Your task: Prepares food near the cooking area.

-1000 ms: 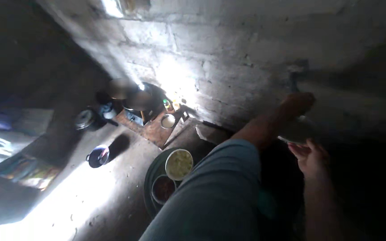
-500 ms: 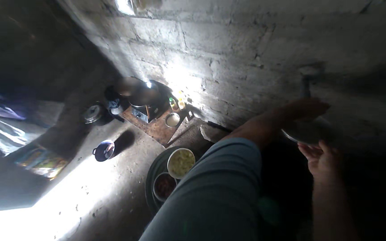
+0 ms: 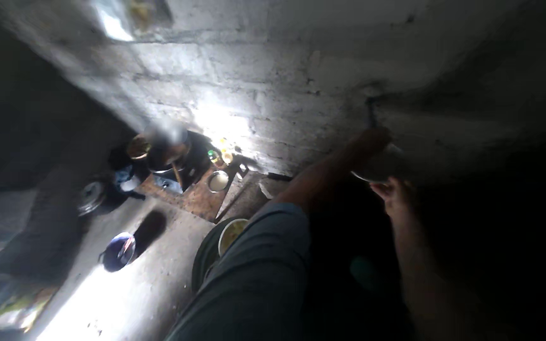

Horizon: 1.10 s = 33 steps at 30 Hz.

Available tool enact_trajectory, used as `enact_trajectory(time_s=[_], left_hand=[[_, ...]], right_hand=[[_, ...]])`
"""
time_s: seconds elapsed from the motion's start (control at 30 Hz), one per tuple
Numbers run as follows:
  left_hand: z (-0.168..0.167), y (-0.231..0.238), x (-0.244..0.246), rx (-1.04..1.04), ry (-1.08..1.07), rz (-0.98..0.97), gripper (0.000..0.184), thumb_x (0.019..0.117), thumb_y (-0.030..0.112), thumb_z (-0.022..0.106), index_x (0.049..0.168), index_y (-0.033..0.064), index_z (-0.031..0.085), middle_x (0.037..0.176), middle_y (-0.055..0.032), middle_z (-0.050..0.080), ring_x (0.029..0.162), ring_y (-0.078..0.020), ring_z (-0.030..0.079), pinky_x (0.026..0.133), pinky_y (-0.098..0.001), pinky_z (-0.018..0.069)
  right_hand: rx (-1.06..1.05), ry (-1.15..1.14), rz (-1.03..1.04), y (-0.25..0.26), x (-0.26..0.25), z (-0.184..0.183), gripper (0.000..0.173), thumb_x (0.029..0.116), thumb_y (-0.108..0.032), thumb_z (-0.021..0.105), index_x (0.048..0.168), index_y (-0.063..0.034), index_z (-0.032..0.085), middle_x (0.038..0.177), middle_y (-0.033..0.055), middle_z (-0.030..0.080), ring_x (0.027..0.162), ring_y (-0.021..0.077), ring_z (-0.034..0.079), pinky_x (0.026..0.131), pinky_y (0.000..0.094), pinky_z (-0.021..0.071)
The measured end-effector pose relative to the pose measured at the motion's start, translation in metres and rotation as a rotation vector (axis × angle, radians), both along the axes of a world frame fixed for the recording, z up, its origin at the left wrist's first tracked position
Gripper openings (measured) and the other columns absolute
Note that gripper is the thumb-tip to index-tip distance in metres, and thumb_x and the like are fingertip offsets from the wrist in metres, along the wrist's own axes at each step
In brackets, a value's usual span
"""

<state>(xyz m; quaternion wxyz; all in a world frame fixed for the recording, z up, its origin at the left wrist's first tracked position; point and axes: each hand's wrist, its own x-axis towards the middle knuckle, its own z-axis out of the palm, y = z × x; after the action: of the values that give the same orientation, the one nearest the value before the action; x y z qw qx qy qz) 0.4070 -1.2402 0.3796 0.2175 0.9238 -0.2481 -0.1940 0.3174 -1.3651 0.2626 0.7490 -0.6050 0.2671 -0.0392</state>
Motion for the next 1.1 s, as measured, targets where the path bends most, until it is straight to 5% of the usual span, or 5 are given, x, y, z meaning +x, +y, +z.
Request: enact_trajectory(time_s=[0.13, 0.47, 0.7, 0.97, 1.1], left_hand=[[-0.008, -0.01, 0.014, -0.042, -0.009, 0.051, 0.039, 0.108, 0.017, 0.047, 0.138, -0.0068, 0.052, 0.127, -0.029, 0.063, 0.118, -0.0422, 0.063, 0.099, -0.0561, 0.0498], [-0.02, -0.013, 0.037, 0.193, -0.061, -0.1, 0.044, 0.1115, 0.024, 0.037, 0.147, 0.0005, 0.047, 0.139, -0.0253, 0.057, 0.129, -0.0425, 0.056, 0.104, -0.0603, 0.0451], [-0.023, -0.009, 0.031, 0.048, 0.008, 0.025, 0.04, 0.1101, 0.027, 0.042, 0.14, 0.0031, 0.054, 0.127, -0.0248, 0.064, 0.12, -0.0407, 0.062, 0.099, -0.0598, 0.049], [-0.017, -0.013, 0.026, 0.197, -0.108, -0.13, 0.035, 0.1051, 0.008, 0.05, 0.138, -0.0024, 0.055, 0.139, -0.0233, 0.058, 0.126, -0.0413, 0.058, 0.104, -0.0564, 0.0478], [-0.011, -0.019, 0.02, 0.158, -0.041, -0.05, 0.035, 0.106, 0.013, 0.051, 0.137, -0.0031, 0.055, 0.131, -0.026, 0.062, 0.123, -0.0422, 0.06, 0.102, -0.0585, 0.0482]], right_hand=[[0.009, 0.007, -0.003, -0.001, 0.001, 0.004, 0.031, 0.1106, -0.01, 0.043, 0.134, 0.0101, 0.045, 0.104, 0.0186, 0.062, 0.076, 0.0168, 0.071, 0.07, 0.0294, 0.0621], [0.057, 0.031, -0.022, -0.006, 0.001, -0.001, 0.03, 0.1106, -0.013, 0.046, 0.131, 0.0089, 0.049, 0.101, 0.0194, 0.065, 0.073, 0.0177, 0.072, 0.066, 0.0293, 0.063], [0.064, 0.057, -0.013, -0.007, -0.002, -0.008, 0.028, 0.1102, -0.012, 0.046, 0.129, 0.0087, 0.049, 0.101, 0.019, 0.065, 0.073, 0.0178, 0.073, 0.067, 0.0293, 0.0635], [0.055, 0.057, -0.008, -0.008, -0.009, -0.012, 0.028, 0.1099, -0.011, 0.046, 0.129, 0.0086, 0.049, 0.098, 0.0183, 0.066, 0.071, 0.0176, 0.073, 0.065, 0.0294, 0.0635], [0.05, 0.066, -0.013, -0.009, -0.011, -0.015, 0.024, 0.1097, -0.01, 0.046, 0.125, 0.0079, 0.051, 0.094, 0.0168, 0.067, 0.069, 0.0169, 0.072, 0.064, 0.0286, 0.0631]])
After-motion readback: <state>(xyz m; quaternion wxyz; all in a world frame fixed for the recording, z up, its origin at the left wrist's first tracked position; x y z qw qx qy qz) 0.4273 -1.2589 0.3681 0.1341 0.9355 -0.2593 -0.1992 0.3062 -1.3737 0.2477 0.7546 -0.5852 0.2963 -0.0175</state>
